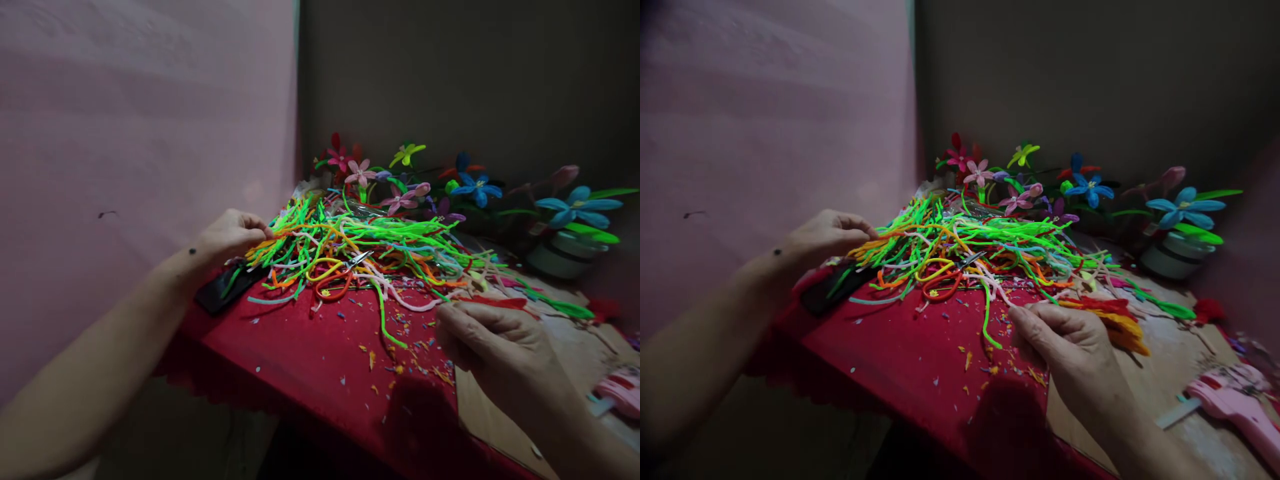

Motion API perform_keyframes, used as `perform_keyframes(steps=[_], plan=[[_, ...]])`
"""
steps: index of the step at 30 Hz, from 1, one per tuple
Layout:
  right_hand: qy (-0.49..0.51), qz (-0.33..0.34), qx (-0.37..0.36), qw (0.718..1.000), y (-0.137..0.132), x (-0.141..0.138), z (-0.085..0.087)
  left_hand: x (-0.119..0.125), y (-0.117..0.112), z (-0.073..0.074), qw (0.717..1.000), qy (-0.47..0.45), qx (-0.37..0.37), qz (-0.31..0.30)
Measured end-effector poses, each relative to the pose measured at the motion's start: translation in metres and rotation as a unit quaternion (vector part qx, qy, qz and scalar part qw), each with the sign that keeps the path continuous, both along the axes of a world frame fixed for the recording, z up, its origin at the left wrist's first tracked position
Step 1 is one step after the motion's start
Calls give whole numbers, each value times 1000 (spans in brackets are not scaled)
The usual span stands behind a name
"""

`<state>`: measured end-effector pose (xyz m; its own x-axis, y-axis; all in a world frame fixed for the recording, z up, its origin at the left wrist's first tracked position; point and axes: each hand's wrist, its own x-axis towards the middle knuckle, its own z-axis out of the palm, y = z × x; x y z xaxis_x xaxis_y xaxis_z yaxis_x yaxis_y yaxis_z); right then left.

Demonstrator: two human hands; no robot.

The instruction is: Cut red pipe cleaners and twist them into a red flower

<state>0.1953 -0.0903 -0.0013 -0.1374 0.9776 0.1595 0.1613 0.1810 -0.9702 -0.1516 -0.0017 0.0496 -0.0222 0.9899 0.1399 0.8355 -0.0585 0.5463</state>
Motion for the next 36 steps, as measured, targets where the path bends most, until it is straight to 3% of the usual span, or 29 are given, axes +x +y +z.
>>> perform_keyframes(steps=[3,7,10,12,14,16,19,22,24,27,32,36], plan=[[-60,55,-17,997,5,-18,9,4,-8,-5,978,-201,-57,-9],[-102,137,27,985,24,-64,15,16,-17,-14,937,-338,-77,-41],[-156,135,137,969,46,-106,6,27,-28,-20,919,-370,-97,-100],[-197,155,224,942,60,-129,-6,33,-38,-22,911,-363,-109,-160],[-239,150,274,919,70,-143,-16,37,-45,-23,917,-326,-118,-198],[-256,136,294,911,76,-147,-23,38,-46,-25,932,-284,-60,-219],[-179,146,292,928,73,-136,-22,38,-31,-35,954,-121,116,-247],[-67,107,232,965,59,-117,-10,40,-7,-50,949,90,143,-265],[22,83,156,984,48,-102,0,44,4,-55,952,109,149,-244],[132,45,66,988,39,-77,11,55,8,-49,948,118,178,-236],[299,-11,14,954,41,-34,16,81,-4,-28,937,148,245,-200],[380,-29,-31,924,45,-10,12,106,-9,-25,948,104,221,-205]])
